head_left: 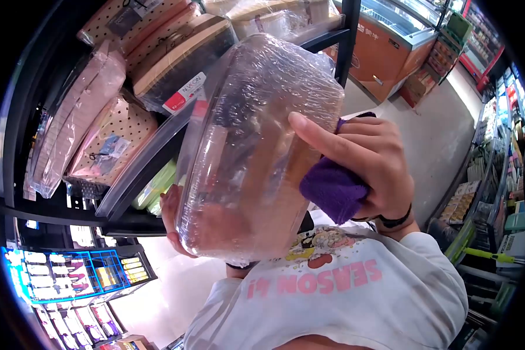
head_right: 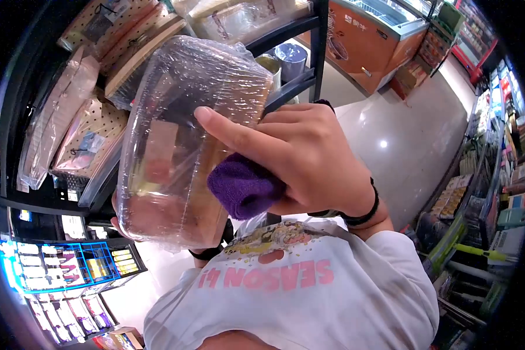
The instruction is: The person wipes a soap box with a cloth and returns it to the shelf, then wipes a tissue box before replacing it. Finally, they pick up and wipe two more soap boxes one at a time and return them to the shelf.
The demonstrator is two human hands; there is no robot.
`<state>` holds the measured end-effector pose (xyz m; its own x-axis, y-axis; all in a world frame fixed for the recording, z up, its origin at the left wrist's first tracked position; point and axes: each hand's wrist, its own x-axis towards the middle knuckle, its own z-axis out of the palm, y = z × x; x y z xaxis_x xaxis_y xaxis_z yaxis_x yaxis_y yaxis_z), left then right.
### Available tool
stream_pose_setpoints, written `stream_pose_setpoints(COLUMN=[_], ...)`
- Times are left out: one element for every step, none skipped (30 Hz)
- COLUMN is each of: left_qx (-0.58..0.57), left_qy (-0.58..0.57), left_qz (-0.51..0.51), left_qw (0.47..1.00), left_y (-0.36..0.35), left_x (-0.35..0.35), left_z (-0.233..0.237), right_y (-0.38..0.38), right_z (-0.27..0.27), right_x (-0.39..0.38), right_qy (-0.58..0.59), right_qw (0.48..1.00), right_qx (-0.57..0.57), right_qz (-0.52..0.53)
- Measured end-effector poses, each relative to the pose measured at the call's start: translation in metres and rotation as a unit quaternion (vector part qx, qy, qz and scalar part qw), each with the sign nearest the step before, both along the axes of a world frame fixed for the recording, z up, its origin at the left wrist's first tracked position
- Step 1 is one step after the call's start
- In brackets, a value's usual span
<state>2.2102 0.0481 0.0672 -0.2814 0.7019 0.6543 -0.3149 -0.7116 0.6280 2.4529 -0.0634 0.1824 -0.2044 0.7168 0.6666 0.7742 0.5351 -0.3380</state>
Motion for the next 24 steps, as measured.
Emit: stream_pose_setpoints(left_qx=[0.000, 0.000, 0.001, 0.002, 0.000, 0.001, 0.000, 0.001, 0.000, 0.000, -0.001, 0.000, 0.000, -0.001, -0.002, -0.001, -0.001, -0.003, -0.004, -0.004, -0.004, -0.006, -0.008, -0.008], left_qy=[0.001, 0.002, 0.003, 0.004, 0.003, 0.004, 0.004, 0.004, 0.003, 0.002, 0.004, 0.004, 0.005, 0.005, 0.006, 0.006, 0.007, 0.005, 0.007, 0.007, 0.008, 0.007, 0.008, 0.007], left_qz=[0.000, 0.000, 0.001, 0.002, 0.004, 0.005, 0.005, 0.008, 0.010, 0.011, 0.013, 0.011, 0.014, 0.017, 0.018, 0.020, 0.020, 0.021, 0.023, 0.024, 0.025, 0.025, 0.027, 0.025], left_qw=[1.000, 1.000, 1.000, 1.000, 1.000, 1.000, 1.000, 1.000, 1.000, 1.000, 1.000, 1.000, 1.000, 1.000, 1.000, 1.000, 1.000, 1.000, 1.000, 1.000, 1.000, 1.000, 1.000, 1.000], left_y=[0.000, 0.000, 0.001, 0.001, 0.001, 0.001, 0.001, 0.001, 0.001, 0.002, 0.002, 0.002, 0.002, 0.002, 0.002, 0.002, 0.002, 0.002, 0.001, 0.002, 0.001, 0.000, 0.000, 0.000], left_x=[0.000, -0.002, -0.003, -0.005, -0.007, -0.009, -0.010, -0.012, -0.014, -0.016, -0.019, -0.019, -0.022, -0.024, -0.025, -0.025, -0.026, -0.026, -0.024, -0.022, -0.021, -0.019, -0.017, -0.015], left_z=[0.000, 0.000, 0.001, 0.001, 0.002, 0.002, 0.003, 0.003, 0.004, 0.004, 0.005, 0.006, 0.006, 0.007, 0.007, 0.007, 0.007, 0.007, 0.006, 0.005, 0.005, 0.004, 0.003, 0.002], right_y=[0.000, 0.000, 0.000, 0.001, 0.003, 0.005, 0.009, 0.012, 0.013, 0.014, 0.015, 0.016, 0.014, 0.013, 0.012, 0.012, 0.012, 0.012, 0.012, 0.013, 0.014, 0.014, 0.014, 0.013], right_z=[-0.001, -0.001, -0.002, -0.003, -0.005, -0.008, -0.011, -0.015, -0.018, -0.020, -0.022, -0.022, -0.021, -0.017, -0.016, -0.016, -0.016, -0.017, -0.018, -0.020, -0.022, -0.023, -0.024, -0.024], right_x=[0.000, 0.000, 0.000, -0.001, -0.002, -0.003, -0.003, -0.004, -0.008, -0.008, -0.007, -0.007, -0.007, -0.007, -0.007, -0.007, -0.006, -0.006, -0.005, -0.005, -0.005, -0.004, -0.004, -0.003], right_qy=[-0.010, -0.020, -0.019, -0.009, 0.001, 0.001, 0.020, 0.039, 0.066, 0.066, 0.064, 0.062, 0.063, 0.057, 0.051, 0.051, 0.056, 0.061, 0.061, 0.077, 0.093, 0.092, 0.095, 0.098], right_qw=[1.000, 0.999, 0.999, 1.000, 1.000, 1.000, 0.999, 0.996, 0.994, 0.994, 0.994, 0.994, 0.994, 0.995, 0.996, 0.996, 0.996, 0.996, 0.996, 0.995, 0.994, 0.994, 0.993, 0.993], right_qx=[-0.013, -0.027, -0.027, -0.015, -0.003, -0.004, 0.019, 0.042, 0.049, 0.048, 0.062, 0.076, 0.074, 0.064, 0.055, 0.055, 0.052, 0.048, 0.047, 0.046, 0.045, 0.045, 0.046, 0.048], right_qz=[-0.010, -0.019, -0.021, -0.011, -0.001, -0.001, 0.035, 0.072, 0.067, 0.067, 0.060, 0.054, 0.055, 0.048, 0.040, 0.040, 0.039, 0.038, 0.038, 0.042, 0.045, 0.046, 0.046, 0.045])
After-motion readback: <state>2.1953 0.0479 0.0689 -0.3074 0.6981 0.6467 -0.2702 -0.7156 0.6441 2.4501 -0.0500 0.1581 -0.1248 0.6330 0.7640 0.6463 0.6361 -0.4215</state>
